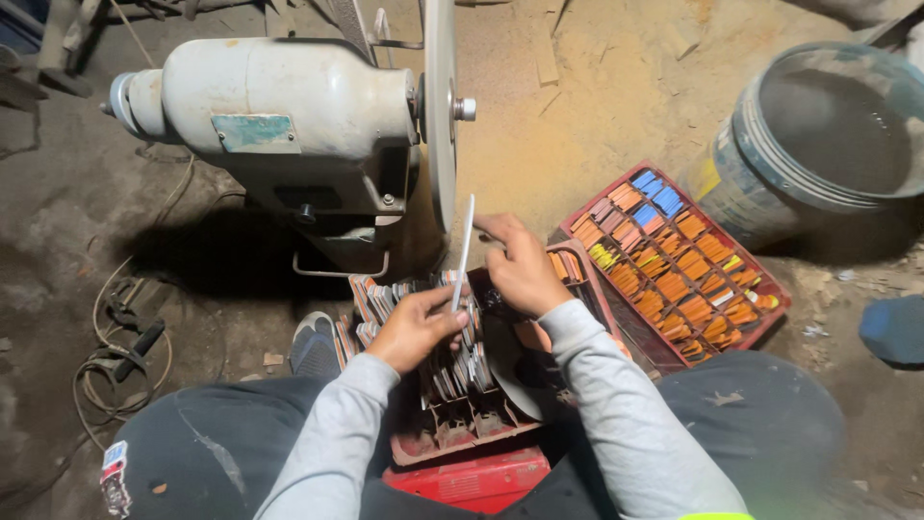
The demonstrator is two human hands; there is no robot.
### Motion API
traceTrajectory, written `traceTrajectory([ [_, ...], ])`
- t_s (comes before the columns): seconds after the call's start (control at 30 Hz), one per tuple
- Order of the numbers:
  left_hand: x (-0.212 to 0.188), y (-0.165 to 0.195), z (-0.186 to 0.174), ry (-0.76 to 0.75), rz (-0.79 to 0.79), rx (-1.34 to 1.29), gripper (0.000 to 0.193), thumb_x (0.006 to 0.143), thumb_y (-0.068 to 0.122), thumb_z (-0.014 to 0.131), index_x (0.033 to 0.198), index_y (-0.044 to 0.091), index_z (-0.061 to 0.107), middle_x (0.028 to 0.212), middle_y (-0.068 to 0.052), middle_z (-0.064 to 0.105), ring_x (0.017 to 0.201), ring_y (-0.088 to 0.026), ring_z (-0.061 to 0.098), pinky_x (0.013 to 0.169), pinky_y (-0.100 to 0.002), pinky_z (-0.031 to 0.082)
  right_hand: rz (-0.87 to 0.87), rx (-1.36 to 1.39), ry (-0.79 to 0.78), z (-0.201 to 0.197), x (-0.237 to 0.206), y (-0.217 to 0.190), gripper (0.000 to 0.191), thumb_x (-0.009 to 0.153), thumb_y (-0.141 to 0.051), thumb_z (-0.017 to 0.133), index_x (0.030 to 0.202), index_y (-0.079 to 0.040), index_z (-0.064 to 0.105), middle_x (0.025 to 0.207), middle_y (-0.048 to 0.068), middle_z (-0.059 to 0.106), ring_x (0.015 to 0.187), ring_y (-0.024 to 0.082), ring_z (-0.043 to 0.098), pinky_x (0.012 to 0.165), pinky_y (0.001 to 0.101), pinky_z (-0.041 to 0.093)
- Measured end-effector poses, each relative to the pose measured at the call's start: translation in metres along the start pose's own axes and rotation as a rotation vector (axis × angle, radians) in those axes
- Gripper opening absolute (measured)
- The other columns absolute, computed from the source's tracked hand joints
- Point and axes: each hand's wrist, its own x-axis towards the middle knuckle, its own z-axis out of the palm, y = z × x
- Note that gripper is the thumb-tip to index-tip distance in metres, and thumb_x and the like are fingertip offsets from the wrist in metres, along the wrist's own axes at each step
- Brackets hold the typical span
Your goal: The person sits at a disc sander and sands the edges of small curved sandal components, holding each piece against the spinning disc by hand. They sand pieces one at a time, turn pieces over to sand both sides, and place finished pieces into a compartment tray on their lap with other cut components.
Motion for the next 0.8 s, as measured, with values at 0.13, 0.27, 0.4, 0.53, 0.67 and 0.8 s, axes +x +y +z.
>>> traceTrajectory([
  [0.13,0.025,0.01,-0.013,0.0,-0.018,-0.126,0.052,0.093,0.013,0.072,0.139,-0.005,0.056,0.088,-0.001,0.063,0.073,-0.009,0.058,0.067,-0.027,0.054,-0.112,-0.083,0.037,0.003,0.037,-0.005,0.051,0.08,0.002,0.045,0.127,0.006,0.066,0.131,0.022,0.062,0.125,0.037,0.059,0.11,0.0398,0.044],
  [0.27,0.028,0.012,-0.014,0.014,-0.03,-0.113,0.052,0.093,0.014,0.073,0.139,-0.005,0.056,0.09,0.0,0.063,0.074,-0.009,0.059,0.067,-0.027,0.054,-0.102,-0.141,0.088,0.012,0.043,-0.006,0.048,0.079,0.002,0.046,0.121,0.005,0.07,0.126,0.021,0.065,0.122,0.037,0.06,0.109,0.0411,0.045],
  [0.4,0.006,0.006,-0.008,-0.014,-0.042,-0.077,0.055,0.091,0.015,0.074,0.141,-0.003,0.059,0.09,-0.003,0.064,0.075,-0.01,0.059,0.071,-0.026,0.053,-0.125,-0.142,0.033,0.006,0.027,-0.007,0.047,0.077,0.002,0.046,0.116,0.003,0.072,0.119,0.019,0.068,0.118,0.036,0.061,0.106,0.0408,0.047],
  [0.53,-0.023,0.01,-0.004,0.152,-0.05,0.396,0.061,0.08,0.012,0.08,0.137,-0.001,0.061,0.105,-0.005,0.076,0.089,-0.01,0.066,0.083,-0.026,0.055,0.114,-0.111,-0.283,-0.035,0.013,-0.015,0.036,0.082,-0.004,0.05,0.108,-0.004,0.076,0.11,0.012,0.074,0.108,0.029,0.07,0.101,0.0352,0.053],
  [0.67,-0.037,0.024,-0.004,-0.026,0.005,0.401,0.055,0.085,0.01,0.076,0.136,-0.003,0.059,0.123,-0.007,0.072,0.111,-0.011,0.066,0.097,-0.027,0.049,-0.079,-0.415,-0.091,-0.07,-0.012,-0.041,0.037,0.077,-0.007,0.06,0.111,0.0,0.073,0.109,0.021,0.067,0.108,0.038,0.062,0.096,0.0419,0.049],
  [0.8,-0.039,0.029,0.006,-0.319,-0.021,0.318,0.049,0.093,0.013,0.066,0.14,0.0,0.059,0.124,-0.008,0.074,0.112,-0.015,0.065,0.098,-0.03,0.049,-0.548,-0.541,-0.086,-0.081,-0.045,-0.063,0.032,0.071,-0.017,0.069,0.101,-0.005,0.07,0.108,0.022,0.068,0.101,0.042,0.062,0.087,0.0464,0.047],
])
